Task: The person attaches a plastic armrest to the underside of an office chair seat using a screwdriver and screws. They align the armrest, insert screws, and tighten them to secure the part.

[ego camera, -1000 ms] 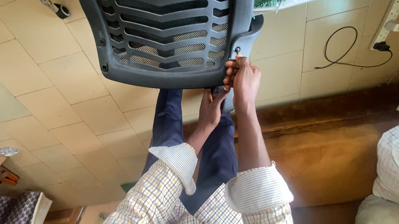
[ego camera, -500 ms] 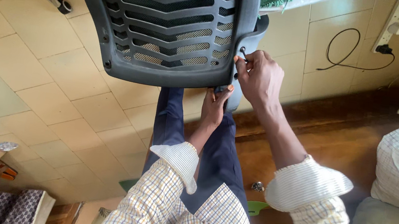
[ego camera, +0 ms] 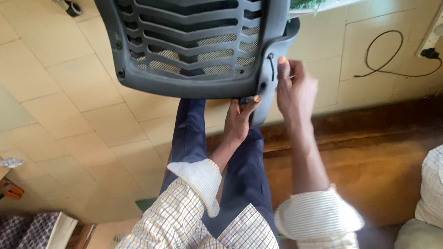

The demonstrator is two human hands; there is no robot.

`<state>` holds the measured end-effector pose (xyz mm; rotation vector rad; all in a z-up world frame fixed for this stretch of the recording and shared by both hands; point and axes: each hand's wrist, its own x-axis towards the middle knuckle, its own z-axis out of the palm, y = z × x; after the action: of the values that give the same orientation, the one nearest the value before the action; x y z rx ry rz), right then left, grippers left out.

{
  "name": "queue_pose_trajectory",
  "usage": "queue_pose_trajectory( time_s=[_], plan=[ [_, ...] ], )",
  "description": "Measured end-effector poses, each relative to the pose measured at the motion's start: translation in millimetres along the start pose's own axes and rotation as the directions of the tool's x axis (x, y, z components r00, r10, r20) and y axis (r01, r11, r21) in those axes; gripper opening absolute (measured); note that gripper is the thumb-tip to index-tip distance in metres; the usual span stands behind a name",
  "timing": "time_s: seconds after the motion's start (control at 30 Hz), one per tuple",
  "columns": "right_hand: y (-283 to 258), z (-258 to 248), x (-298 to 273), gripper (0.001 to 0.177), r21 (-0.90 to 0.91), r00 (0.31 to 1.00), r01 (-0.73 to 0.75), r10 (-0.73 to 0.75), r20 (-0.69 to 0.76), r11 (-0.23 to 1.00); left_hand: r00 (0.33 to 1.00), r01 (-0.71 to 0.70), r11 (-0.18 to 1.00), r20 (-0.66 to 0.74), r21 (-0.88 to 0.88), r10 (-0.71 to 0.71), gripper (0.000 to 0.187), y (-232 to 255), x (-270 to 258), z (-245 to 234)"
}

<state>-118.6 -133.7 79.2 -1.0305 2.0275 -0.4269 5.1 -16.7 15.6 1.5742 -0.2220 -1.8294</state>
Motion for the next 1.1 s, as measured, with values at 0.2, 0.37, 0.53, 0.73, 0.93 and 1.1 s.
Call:
queue_pose_trajectory(
  time_s=[0.2,0.37,0.53,0.73,0.93,1.1],
  plan=[
    [-16,-16,-1,0.044,-0.447,0.956,0.29,-0.277,0.094,0.846,1.0,0.027,0.995,-0.007,-0.097,-0.027,0.054,-11,3,1],
    [9,17,-2,0.046,-0.423,0.98,0.177,-0.2,-0.01,0.889,0.998,0.064,0.995,-0.013,-0.075,-0.065,0.053,-19,3,-4],
    [25,47,-1,0.052,0.621,0.879,-0.465,0.411,0.242,0.63,0.999,0.012,0.976,0.036,-0.219,-0.005,0.055,-24,6,-3],
    [-10,12,-7,0.043,-0.012,0.962,-0.254,0.253,0.105,0.967,0.999,0.043,0.979,0.016,-0.199,-0.04,0.054,-20,5,-1],
    [-23,-16,0,0.034,-0.317,0.888,0.46,-0.434,0.153,0.829,1.0,-0.024,0.996,0.014,-0.087,0.026,0.054,-18,1,-1],
    [-7,-2,-1,0.034,-0.325,0.929,0.37,-0.351,0.118,0.87,1.0,0.008,0.993,-0.016,-0.114,-0.01,0.051,-15,5,-1]
  ],
)
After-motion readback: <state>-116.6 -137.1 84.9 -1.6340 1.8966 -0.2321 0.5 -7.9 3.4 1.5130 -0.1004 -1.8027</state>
